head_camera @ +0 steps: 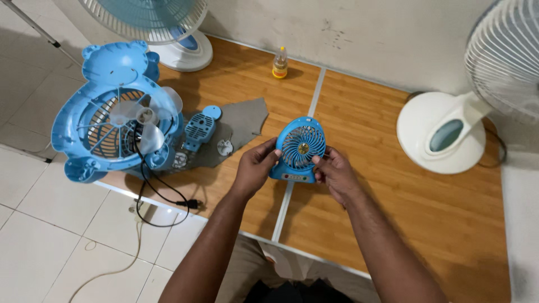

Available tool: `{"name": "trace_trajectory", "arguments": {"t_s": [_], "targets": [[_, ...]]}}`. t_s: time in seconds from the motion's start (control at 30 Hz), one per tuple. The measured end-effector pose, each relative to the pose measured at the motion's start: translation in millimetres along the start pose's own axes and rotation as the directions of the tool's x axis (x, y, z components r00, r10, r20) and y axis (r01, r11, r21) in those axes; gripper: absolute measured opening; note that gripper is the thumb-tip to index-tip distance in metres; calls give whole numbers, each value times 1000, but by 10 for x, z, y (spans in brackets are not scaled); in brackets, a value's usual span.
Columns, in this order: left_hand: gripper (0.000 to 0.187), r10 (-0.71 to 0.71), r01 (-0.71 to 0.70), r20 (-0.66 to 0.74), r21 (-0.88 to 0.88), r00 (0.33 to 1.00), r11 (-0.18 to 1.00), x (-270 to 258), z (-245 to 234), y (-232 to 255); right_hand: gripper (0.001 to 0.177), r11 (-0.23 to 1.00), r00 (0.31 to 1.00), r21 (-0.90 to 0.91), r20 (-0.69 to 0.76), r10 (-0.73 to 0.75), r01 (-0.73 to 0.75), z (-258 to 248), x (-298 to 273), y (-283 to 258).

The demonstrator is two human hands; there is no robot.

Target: The person assembles a small blue portable fan by tightening screws with a screwdriver, then attaches the motor and blades to a larger blue bear-shaped fan housing. The person uses a screwdriver to secure components and places the assembled parts on a wooden table.

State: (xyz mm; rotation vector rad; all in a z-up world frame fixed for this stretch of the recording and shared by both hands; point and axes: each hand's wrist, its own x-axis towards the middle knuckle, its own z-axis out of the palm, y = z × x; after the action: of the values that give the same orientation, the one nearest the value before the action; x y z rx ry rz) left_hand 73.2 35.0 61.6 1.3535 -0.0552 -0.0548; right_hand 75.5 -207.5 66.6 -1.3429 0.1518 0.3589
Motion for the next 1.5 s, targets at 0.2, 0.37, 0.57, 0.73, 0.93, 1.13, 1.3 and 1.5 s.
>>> {"name": "trace_trajectory", "arguments": {"t_s": [0.2, 0.37, 0.57, 0.73, 0.93, 1.13, 1.3, 1.5], "targets": [[45, 126, -96, -108, 248, 986, 964, 495, -137, 48, 55, 994, 994, -35, 16, -106, 106, 174, 700, 49], [43, 194, -84, -198, 458, 961, 885, 981, -289, 236, 57, 967, 979, -159, 17, -201, 201, 370, 1326, -139], [45, 43, 50, -319, 279, 947, 959, 1405, -411, 202, 51, 951, 980, -249, -29, -198, 185, 514, 1827, -226], [40, 163, -18, -430, 321, 888, 947, 1642, -547, 79, 46, 931, 949, -184, 38, -313, 314, 658, 2191, -111], [38, 246, -41, -498, 386, 831, 922, 1964, -765, -107, 52, 883, 904, -195, 56, -424, 426, 841, 2674, 85], [44, 313, -144, -502, 346, 807, 927, 2338, -932, -390, 60, 904, 915, -140, 57, -400, 404, 924, 3084, 206], [50, 314, -165, -504, 318, 805, 933, 2541, -1050, -582, 62, 893, 900, -140, 152, -408, 428, 1033, 3257, 140], [57, 252, 17, -531, 449, 809, 893, 2342, -960, -571, 73, 633, 898, -693, 46, -438, 345, 1195, 2861, 65]]}}
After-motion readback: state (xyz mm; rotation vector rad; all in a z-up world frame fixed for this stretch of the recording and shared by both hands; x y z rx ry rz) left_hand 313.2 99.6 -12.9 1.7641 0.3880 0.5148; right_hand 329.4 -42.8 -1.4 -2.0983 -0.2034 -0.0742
